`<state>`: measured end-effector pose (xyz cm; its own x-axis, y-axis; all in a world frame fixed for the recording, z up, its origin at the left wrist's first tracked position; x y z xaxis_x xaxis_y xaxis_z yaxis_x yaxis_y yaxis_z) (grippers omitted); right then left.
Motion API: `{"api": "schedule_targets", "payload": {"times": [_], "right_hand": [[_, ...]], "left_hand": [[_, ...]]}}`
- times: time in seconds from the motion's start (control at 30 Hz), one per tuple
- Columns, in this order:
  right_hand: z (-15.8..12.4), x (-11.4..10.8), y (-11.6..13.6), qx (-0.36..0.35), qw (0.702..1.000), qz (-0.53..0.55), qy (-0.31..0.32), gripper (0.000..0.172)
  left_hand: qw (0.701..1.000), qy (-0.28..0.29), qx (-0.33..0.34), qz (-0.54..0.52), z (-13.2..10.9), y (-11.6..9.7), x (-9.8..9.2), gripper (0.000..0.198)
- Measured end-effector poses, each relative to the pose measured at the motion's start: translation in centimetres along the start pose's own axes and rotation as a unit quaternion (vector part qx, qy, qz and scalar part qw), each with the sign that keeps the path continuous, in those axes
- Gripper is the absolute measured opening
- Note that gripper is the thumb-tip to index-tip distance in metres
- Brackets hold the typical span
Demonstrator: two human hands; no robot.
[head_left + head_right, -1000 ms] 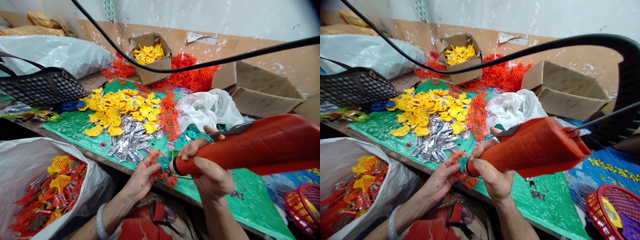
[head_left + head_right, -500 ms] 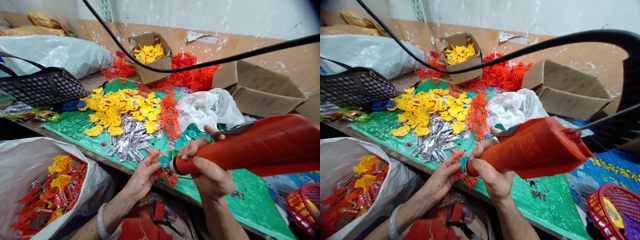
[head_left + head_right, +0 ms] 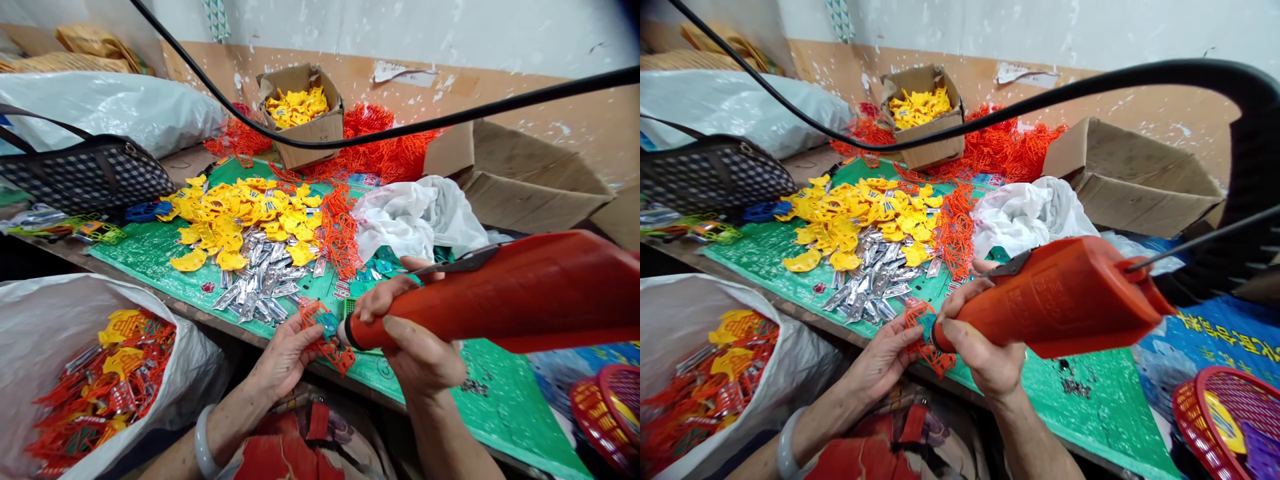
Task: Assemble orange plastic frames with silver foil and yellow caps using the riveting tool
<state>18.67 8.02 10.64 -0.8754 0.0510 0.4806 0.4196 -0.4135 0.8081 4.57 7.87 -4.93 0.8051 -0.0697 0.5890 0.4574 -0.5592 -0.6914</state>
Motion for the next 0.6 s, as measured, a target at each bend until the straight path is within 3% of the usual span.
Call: {"api": "schedule_targets", "payload": {"times": [0.37, 0.6], "right_hand": [[-0.5, -0.1, -0.4, 0.003, 0.999, 0.019, 0.031, 0.058], [-0.7, -0.6, -1.8, 0.042, 0.998, -0.039, 0.04, 0.062]], "left_hand": [[1.0, -0.008, -0.009, -0.003, -0.2, 0.0, 0.1, 0.036], [1.0, 0.014, -0.006, 0.0, 0.2, 0.1, 0.1, 0.036]]}}
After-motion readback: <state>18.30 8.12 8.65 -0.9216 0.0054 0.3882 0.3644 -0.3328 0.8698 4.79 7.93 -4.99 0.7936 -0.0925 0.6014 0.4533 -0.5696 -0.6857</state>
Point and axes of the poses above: each hand's wrist, its own z-axis towards the middle knuckle, its own x-axis out of the palm, y = z × x, the point moved 9 cm from there along z, towards the middle knuckle, and after that the axes turned 3 degrees about z, right-handed, at the moved point
